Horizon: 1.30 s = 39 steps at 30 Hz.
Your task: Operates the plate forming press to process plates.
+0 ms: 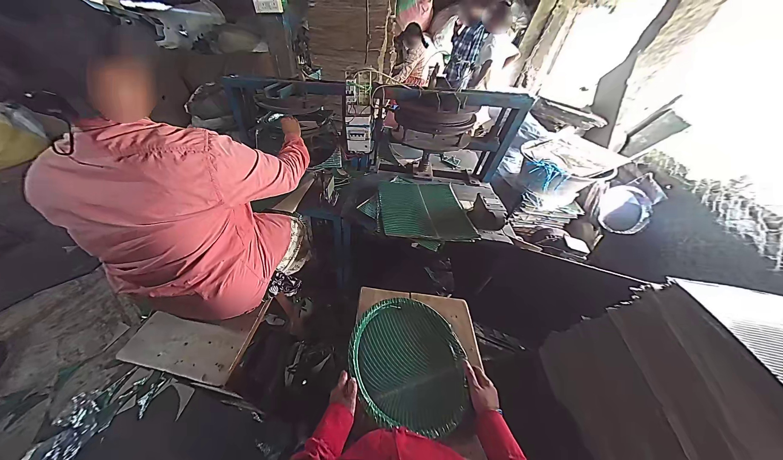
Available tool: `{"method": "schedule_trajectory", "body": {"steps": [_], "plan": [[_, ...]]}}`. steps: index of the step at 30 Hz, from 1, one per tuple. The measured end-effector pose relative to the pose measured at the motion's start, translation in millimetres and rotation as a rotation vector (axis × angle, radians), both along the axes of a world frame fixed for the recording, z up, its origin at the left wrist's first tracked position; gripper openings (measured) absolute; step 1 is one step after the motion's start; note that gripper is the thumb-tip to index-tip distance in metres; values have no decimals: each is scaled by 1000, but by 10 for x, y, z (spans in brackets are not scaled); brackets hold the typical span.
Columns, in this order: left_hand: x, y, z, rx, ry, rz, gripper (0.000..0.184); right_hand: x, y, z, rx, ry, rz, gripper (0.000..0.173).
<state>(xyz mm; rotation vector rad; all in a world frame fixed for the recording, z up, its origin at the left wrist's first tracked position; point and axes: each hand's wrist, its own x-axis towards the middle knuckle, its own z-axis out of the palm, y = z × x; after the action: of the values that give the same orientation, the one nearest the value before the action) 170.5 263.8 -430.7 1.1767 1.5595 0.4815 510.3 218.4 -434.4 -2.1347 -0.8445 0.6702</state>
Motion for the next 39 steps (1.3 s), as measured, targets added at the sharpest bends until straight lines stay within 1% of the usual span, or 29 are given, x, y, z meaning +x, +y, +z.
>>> {"method": "schedule_trajectory", "body": {"steps": [10,16,20,23,33,39], "plan": [[-18,7,11,17,6,-9,55,-24,-10,54,2,2,4,42],[-16,19,58,-9,8,-16,55,-24,2,35,21,14,-11,42],[-6,24,-7,-26,-27,20,55,-26,5,43,20,55,-26,43],[1,22,-56,-1,-15,27,55,-19,9,46,14,55,-24,41],[9,5,-87,5,-1,45,55,-30,0,89,24,58,-10,40],[7,-8,-89,15,-18,63,55,-15,2,53,30,46,1,39]]}}
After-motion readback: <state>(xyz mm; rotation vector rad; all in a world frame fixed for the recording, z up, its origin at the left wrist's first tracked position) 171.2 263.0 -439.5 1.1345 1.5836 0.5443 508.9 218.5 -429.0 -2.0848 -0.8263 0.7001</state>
